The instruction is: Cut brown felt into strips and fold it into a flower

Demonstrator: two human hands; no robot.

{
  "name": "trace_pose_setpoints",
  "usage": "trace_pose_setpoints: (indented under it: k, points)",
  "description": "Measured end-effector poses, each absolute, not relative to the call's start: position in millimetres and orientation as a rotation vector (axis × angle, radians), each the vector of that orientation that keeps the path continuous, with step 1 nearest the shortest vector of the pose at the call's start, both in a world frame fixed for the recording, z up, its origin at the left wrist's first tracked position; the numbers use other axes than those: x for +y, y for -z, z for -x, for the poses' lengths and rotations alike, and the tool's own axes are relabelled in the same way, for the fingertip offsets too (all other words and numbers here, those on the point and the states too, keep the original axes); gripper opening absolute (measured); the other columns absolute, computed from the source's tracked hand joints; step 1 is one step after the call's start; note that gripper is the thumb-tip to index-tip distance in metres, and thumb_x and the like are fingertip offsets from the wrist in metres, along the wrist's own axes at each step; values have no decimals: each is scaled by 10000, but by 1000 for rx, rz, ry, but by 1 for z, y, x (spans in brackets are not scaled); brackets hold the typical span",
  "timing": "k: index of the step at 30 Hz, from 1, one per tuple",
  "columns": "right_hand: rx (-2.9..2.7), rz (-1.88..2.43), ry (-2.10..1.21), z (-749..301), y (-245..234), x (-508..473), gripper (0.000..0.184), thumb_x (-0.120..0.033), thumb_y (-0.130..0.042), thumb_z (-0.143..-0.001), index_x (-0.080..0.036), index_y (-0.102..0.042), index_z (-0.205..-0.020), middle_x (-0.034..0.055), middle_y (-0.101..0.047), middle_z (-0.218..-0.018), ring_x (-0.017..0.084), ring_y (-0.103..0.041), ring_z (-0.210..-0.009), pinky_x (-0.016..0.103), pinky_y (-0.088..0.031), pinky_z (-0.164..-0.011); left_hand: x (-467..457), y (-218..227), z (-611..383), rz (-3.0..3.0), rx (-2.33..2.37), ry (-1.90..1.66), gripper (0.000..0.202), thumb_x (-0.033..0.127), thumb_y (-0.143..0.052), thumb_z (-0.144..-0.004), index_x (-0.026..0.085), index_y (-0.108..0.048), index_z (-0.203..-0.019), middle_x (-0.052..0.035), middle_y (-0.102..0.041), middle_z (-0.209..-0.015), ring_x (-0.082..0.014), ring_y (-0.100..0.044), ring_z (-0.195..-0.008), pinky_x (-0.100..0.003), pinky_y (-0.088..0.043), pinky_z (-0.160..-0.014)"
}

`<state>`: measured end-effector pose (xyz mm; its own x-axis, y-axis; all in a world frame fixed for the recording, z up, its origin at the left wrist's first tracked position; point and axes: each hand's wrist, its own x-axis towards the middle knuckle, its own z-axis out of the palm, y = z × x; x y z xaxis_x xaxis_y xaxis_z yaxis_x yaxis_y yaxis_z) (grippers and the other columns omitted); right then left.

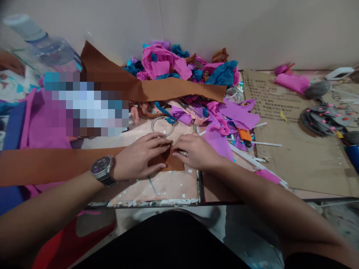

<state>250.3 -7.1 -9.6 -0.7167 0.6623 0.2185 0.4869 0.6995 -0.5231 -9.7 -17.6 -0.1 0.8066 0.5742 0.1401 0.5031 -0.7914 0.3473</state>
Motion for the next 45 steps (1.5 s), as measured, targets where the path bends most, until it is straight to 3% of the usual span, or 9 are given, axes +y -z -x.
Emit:
trace_pose_setpoints:
  k: [10,45]
  points:
    - [-2520,877,-628,-249,5,-7,130,-238,-673,-959,-208,-769,-1042,74,-768,-1011,220,-713,-963,375,-508,-877,-20,5,10,-2700,858,-333,722,521,-631,-934,100,-495,-1505,-203,-541,-1500,-415,-411,-1458,-606,-418,-1184]
    - [-2684,848,-640,-264,-7,-2,220,-216,-601,-988,-202,-770,-1127,92,-714,-1067,213,-677,-942,364,-535,-889,-20,5,10,-2724,862,-359,719,511,-643,-932,82,-513,-1494,-202,-557,-1482,-399,-433,-1444,-579,-421,-1199]
